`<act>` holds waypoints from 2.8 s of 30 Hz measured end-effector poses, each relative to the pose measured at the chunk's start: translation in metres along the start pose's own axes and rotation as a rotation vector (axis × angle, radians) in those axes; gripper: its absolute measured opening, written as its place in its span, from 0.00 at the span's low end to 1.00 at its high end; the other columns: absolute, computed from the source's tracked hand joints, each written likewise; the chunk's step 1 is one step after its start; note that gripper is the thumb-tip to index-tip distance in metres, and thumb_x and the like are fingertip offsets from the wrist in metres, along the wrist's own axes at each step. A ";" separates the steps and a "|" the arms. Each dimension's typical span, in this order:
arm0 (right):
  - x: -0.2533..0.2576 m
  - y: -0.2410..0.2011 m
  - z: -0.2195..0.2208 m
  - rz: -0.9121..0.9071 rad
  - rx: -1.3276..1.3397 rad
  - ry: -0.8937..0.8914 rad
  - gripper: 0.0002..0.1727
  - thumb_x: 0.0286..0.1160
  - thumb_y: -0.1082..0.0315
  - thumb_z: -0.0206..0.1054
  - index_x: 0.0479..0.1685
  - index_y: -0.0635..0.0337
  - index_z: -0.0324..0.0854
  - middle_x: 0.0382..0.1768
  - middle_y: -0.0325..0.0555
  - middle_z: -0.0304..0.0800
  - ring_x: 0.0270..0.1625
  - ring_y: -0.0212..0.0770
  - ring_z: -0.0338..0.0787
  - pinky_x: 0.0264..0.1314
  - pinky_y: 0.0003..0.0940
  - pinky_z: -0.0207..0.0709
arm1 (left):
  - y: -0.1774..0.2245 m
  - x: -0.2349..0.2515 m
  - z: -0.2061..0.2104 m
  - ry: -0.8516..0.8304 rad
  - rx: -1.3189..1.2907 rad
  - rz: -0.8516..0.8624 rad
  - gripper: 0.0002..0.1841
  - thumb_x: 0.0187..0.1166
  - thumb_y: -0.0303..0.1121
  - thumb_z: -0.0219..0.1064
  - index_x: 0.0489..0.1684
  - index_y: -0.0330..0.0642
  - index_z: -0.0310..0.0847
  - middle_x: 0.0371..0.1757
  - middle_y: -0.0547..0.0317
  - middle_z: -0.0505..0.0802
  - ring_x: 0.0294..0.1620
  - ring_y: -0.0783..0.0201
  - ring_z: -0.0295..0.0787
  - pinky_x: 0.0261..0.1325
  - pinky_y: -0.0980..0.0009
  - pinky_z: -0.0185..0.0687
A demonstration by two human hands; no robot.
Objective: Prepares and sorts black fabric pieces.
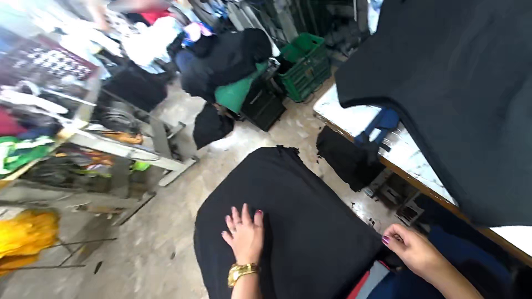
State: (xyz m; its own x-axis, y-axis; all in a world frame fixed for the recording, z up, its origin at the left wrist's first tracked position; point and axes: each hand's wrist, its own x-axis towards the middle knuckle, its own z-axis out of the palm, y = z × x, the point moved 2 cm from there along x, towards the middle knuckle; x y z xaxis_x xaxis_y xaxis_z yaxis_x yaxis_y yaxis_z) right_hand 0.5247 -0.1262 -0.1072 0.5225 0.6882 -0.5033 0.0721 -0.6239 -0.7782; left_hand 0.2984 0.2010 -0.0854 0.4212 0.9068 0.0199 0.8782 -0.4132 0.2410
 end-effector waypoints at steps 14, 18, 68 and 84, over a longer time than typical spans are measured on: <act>-0.017 -0.038 0.017 0.079 -0.220 0.035 0.17 0.87 0.55 0.61 0.58 0.57 0.87 0.59 0.51 0.89 0.66 0.51 0.86 0.74 0.54 0.73 | 0.045 -0.047 0.005 -0.011 -0.466 0.203 0.20 0.82 0.30 0.64 0.70 0.30 0.80 0.65 0.37 0.88 0.67 0.46 0.85 0.72 0.46 0.77; -0.020 -0.046 0.031 0.036 -0.401 -0.039 0.20 0.88 0.53 0.58 0.56 0.58 0.87 0.60 0.53 0.89 0.69 0.54 0.83 0.75 0.56 0.68 | 0.115 -0.092 0.013 -0.260 -0.674 0.290 0.21 0.76 0.31 0.71 0.67 0.34 0.82 0.35 0.55 0.90 0.32 0.67 0.85 0.40 0.65 0.84; 0.063 0.001 0.039 0.290 0.074 -0.336 0.23 0.90 0.70 0.52 0.82 0.56 0.72 0.64 0.63 0.83 0.52 0.52 0.84 0.53 0.51 0.75 | 0.062 -0.113 -0.026 -0.503 -0.967 0.139 0.18 0.68 0.19 0.51 0.44 0.36 0.90 0.46 0.64 0.96 0.44 0.71 0.92 0.50 0.72 0.88; 0.053 0.022 0.043 0.392 -0.382 -0.346 0.25 0.88 0.58 0.56 0.74 0.67 0.78 0.74 0.71 0.79 0.79 0.68 0.76 0.79 0.71 0.64 | 0.035 -0.121 -0.029 -0.345 -0.981 -0.309 0.08 0.80 0.22 0.63 0.52 0.28 0.81 0.40 0.55 0.91 0.32 0.67 0.89 0.37 0.68 0.89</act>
State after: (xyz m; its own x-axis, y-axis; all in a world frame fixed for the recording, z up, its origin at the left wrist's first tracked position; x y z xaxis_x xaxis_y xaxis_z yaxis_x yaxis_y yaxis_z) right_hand 0.5178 -0.0872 -0.1670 0.2722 0.4226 -0.8645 0.2621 -0.8970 -0.3559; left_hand 0.2714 0.0797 -0.0516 0.3887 0.8241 -0.4120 0.4581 0.2151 0.8625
